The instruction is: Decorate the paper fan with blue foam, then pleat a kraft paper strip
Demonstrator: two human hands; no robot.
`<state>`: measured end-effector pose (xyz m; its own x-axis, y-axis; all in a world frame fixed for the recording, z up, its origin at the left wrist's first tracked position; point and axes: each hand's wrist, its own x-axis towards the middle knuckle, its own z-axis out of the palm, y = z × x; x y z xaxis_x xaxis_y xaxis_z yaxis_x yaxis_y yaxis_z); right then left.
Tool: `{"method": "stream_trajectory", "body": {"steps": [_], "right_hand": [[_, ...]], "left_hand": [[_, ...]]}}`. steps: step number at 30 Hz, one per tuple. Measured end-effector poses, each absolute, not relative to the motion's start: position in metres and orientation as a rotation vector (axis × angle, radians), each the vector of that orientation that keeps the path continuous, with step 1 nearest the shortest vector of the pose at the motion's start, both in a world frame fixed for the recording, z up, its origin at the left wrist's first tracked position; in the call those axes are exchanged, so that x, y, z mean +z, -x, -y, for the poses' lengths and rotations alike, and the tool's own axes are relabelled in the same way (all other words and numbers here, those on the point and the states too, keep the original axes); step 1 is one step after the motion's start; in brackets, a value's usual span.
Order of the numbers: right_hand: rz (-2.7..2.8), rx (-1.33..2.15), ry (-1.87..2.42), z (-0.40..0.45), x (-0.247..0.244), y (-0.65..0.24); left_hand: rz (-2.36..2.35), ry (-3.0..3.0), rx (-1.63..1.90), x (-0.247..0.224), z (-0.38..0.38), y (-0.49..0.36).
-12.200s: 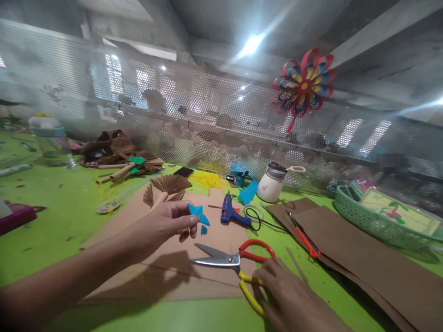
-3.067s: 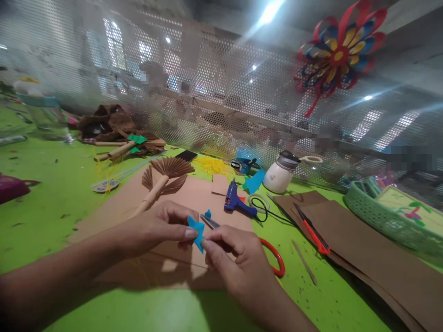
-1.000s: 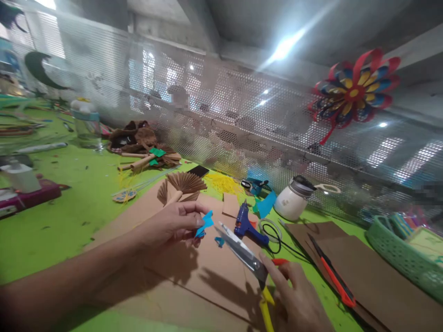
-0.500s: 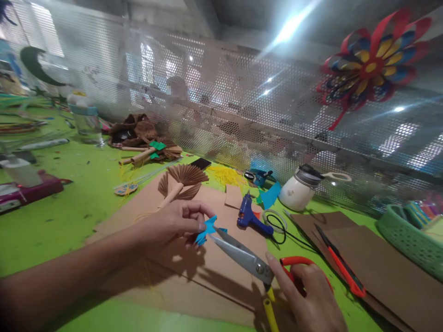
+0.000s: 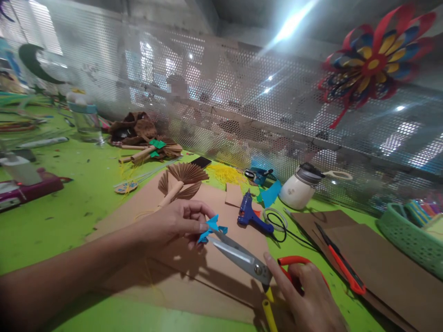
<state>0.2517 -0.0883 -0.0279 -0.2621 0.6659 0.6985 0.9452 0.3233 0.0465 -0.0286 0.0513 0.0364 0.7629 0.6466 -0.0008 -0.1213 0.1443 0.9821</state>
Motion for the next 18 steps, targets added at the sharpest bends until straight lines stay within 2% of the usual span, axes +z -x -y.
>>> {"method": "stream_trajectory", "body": {"steps": [18], "right_hand": [[2.227, -0.744, 1.490, 0.093, -0.033, -0.265]], "left_hand": [[-0.392, -1.295, 0.611, 0.031, -0.051, 0.028]]}}
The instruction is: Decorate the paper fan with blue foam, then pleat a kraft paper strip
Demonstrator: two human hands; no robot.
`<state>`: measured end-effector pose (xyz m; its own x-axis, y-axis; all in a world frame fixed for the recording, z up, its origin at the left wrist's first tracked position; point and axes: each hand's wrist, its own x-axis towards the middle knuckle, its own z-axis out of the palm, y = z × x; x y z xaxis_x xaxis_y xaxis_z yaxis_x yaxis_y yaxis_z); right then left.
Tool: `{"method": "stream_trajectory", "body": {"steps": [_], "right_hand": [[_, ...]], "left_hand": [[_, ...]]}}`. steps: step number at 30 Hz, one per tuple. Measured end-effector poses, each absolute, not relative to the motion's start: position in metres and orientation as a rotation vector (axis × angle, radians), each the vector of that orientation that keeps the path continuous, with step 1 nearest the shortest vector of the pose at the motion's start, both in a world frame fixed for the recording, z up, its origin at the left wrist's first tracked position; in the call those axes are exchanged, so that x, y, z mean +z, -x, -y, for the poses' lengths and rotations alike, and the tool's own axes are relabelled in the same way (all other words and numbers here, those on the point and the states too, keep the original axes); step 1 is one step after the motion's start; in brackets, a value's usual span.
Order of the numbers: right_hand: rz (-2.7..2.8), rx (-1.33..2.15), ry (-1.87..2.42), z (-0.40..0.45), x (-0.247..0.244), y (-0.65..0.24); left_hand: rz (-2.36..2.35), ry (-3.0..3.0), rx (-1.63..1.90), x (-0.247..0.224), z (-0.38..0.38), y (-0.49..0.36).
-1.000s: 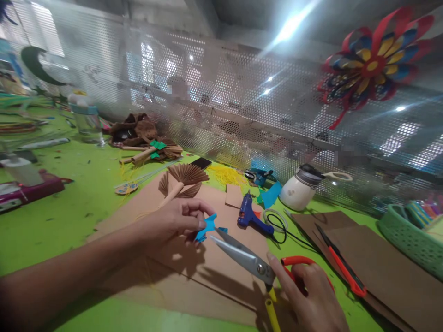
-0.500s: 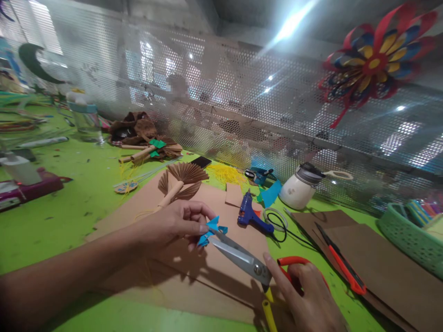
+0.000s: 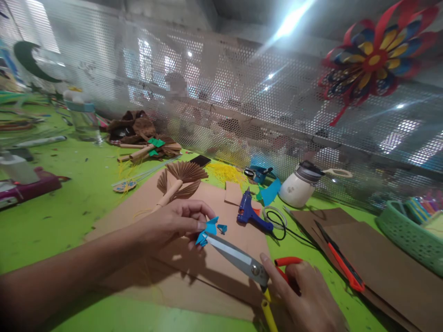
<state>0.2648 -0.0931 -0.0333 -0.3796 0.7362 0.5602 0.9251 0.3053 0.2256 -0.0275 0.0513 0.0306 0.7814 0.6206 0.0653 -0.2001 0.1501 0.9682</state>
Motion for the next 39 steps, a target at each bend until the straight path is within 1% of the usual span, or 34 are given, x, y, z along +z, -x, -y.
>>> {"method": "stream_trajectory", "body": {"steps": [6, 9, 15, 18, 23, 29, 34, 36, 39], "right_hand": [[2.219, -0.783, 1.400, 0.094, -0.028, -0.261], [2.183, -0.761, 1.439, 0.096, -0.026, -0.256], [2.259, -0.660, 1.474, 0.090, -0.027, -0.265], [2.317, -0.510, 1.506, 0.085, -0.026, -0.273], [2.241, -0.189, 1.685, 0.080, -0.014, -0.280], [2.208, 0.033, 1.758, 0.084, -0.001, -0.287], [2.136, 0.211, 1.802, 0.082, 0.030, -0.273], [2.036, 0.306, 1.739, 0.075, 0.046, -0.250], [1.960, 0.513, 1.472, 0.059, 0.061, -0.204]], "left_hand": [[-0.434, -1.237, 0.592, 0.033, -0.047, 0.025], [-0.480, -1.217, 0.602, 0.037, -0.045, 0.026], [-0.603, -1.304, 0.799, 0.037, -0.055, 0.030], [-0.586, -1.277, 0.835, 0.035, -0.058, 0.031], [-0.540, -1.250, 0.819, 0.033, -0.055, 0.029], [-0.551, -1.274, 0.783, 0.035, -0.051, 0.030], [-0.496, -1.256, 0.726, 0.039, -0.045, 0.031], [-0.500, -1.279, 0.712, 0.039, -0.041, 0.030], [-0.515, -1.321, 0.701, 0.037, -0.035, 0.026]]}}
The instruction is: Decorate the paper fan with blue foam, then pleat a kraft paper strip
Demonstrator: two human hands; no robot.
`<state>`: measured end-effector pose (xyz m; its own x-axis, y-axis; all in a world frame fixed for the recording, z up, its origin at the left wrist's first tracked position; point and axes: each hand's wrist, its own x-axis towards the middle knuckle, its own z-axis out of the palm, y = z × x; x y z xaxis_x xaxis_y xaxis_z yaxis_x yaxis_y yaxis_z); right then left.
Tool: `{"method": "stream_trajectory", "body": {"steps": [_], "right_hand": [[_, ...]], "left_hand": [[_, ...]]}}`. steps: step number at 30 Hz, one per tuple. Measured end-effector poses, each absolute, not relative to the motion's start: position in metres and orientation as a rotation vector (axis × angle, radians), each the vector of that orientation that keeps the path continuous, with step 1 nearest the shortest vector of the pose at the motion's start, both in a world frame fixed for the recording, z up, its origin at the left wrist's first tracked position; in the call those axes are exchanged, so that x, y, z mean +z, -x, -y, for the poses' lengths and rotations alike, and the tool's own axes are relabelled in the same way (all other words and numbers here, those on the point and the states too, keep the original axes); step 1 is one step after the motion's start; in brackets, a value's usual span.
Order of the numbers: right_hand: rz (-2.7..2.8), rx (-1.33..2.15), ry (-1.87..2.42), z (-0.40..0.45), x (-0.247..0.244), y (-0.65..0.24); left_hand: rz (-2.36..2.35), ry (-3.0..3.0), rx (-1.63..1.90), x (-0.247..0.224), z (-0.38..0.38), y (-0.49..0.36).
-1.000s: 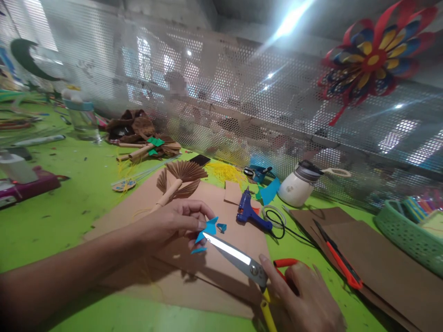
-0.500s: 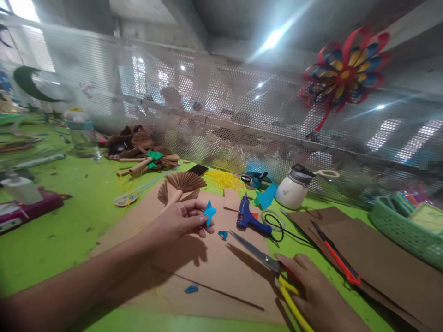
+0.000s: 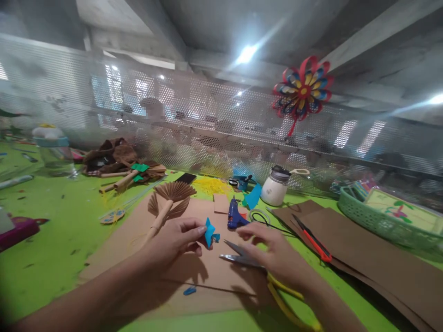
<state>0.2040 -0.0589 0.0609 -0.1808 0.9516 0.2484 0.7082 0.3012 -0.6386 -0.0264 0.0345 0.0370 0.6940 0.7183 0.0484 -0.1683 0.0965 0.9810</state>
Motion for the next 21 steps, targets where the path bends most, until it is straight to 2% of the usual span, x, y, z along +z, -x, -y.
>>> {"method": "stream_trajectory", "body": {"steps": [7, 21], "right_hand": [[1.589, 0.828, 1.194, 0.040, 0.048, -0.142], [1.379, 0.808, 1.322, 0.054, 0.036, -0.142]], "left_hand": [[-0.478, -1.423, 0.644, 0.036, -0.028, 0.022], [-0.657, -1.656, 0.648, 0.031, -0.020, 0.015]]}}
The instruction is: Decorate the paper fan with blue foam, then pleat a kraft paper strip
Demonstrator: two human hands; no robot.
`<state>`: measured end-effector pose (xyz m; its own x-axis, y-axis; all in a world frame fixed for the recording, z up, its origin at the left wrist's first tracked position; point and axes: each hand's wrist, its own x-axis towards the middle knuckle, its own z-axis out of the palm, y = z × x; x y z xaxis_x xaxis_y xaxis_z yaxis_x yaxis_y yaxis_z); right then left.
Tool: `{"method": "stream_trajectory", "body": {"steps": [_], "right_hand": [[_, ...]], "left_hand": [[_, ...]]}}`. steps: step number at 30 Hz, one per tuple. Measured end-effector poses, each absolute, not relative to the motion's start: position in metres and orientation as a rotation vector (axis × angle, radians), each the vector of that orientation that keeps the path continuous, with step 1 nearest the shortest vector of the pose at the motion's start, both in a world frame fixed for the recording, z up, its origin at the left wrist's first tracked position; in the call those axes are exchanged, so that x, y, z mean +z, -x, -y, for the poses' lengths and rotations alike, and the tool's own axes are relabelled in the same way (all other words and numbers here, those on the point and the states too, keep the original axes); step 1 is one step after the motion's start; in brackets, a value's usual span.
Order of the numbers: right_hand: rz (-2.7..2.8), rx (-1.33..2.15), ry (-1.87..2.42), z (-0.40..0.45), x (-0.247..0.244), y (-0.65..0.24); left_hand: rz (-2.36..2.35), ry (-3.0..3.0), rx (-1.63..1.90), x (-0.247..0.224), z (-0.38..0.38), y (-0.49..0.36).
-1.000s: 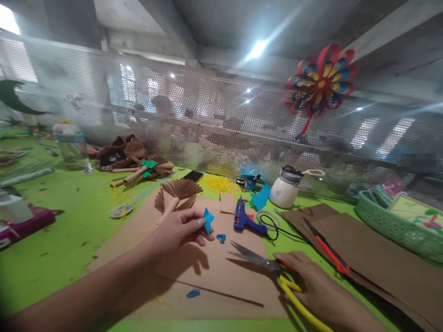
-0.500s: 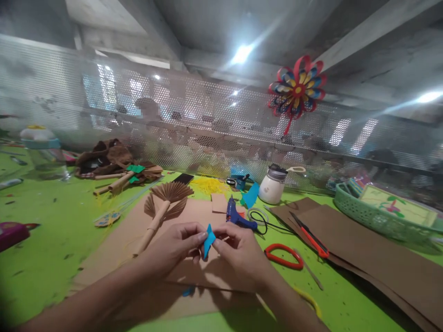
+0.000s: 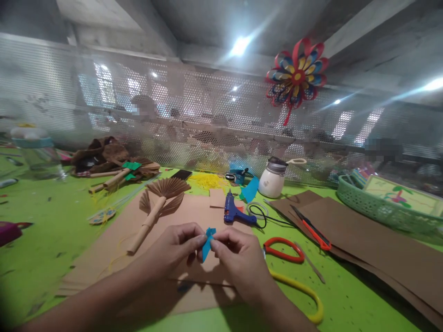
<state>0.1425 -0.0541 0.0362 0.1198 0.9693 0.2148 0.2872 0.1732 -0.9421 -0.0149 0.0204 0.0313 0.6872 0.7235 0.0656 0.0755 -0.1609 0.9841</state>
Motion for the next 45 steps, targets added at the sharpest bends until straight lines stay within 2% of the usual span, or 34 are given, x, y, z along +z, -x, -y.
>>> {"method": "stream_trajectory", "body": {"steps": [11, 19, 32, 41, 45], "right_hand": [[1.267, 1.078, 1.232, 0.055, 0.035, -0.148], [1.178, 1.321, 0.833, 0.053, 0.026, -0.151], [1.224, 1.188, 1.169, 0.052, 0.019, -0.151], [1.212, 1.109, 1.272, 0.049, 0.020, -0.148], [1.221, 1.190, 1.235, 0.050, 0.020, -0.148]], "left_hand": [[-0.526, -1.710, 0.566, 0.039, -0.021, 0.019], [-0.389, -1.346, 0.546, 0.024, -0.027, 0.017], [-0.551, -1.435, 0.579, 0.027, -0.021, 0.013], [-0.600, -1.433, 0.538, 0.037, -0.015, 0.013], [-0.661, -1.392, 0.512, 0.029, -0.017, 0.010]]}}
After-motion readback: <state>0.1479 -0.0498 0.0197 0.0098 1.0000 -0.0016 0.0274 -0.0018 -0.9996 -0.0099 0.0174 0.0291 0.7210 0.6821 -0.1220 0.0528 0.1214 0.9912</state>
